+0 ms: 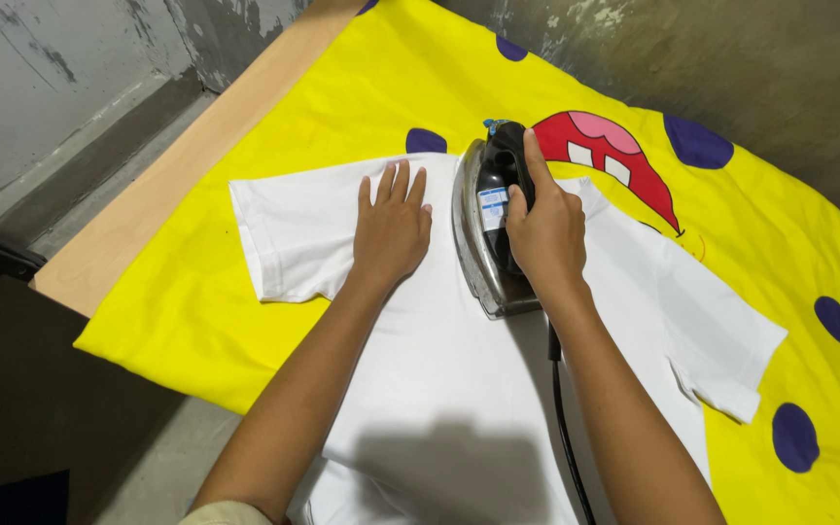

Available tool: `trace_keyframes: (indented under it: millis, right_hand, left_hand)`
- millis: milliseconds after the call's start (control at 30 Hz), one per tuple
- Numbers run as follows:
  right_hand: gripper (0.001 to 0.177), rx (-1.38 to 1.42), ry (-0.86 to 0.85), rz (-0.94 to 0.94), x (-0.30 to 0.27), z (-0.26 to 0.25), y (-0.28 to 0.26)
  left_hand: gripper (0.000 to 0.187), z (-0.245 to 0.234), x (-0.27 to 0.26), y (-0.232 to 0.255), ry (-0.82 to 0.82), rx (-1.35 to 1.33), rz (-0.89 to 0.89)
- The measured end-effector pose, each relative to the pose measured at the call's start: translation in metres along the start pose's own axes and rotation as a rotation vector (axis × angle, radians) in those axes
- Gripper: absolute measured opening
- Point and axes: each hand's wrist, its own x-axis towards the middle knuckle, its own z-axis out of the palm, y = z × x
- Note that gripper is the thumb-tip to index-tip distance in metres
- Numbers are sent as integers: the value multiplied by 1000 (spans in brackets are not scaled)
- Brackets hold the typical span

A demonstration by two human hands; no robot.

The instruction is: The person irons a white t-shirt laid flat on a yellow patterned cloth. They use a steam iron to smooth the sleeves, collar, and body of the shirt, adjusting the fabric with their left hand as needed.

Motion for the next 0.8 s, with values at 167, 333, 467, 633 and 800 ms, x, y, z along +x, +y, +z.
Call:
trace_keyframes:
  millis: [167, 333, 467, 633, 800]
  right_hand:
    - [70, -13, 72, -64, 40, 16, 3]
    - [71, 22, 70, -116, 40, 17, 6]
    - [71, -28, -16, 5, 13, 3, -1]
    - [70, -40, -8, 4, 16, 2, -3]
    - [71, -4, 44, -47, 45, 13, 5]
  left_hand:
    - [55, -4, 1, 2, -14, 4, -14]
    - [57, -6, 1, 5, -38, 22, -46]
    - [61, -2, 4, 5, -32, 61, -81]
    - [60, -2, 9, 0, 93, 25, -98]
    - [28, -15, 34, -20, 256, -46, -238]
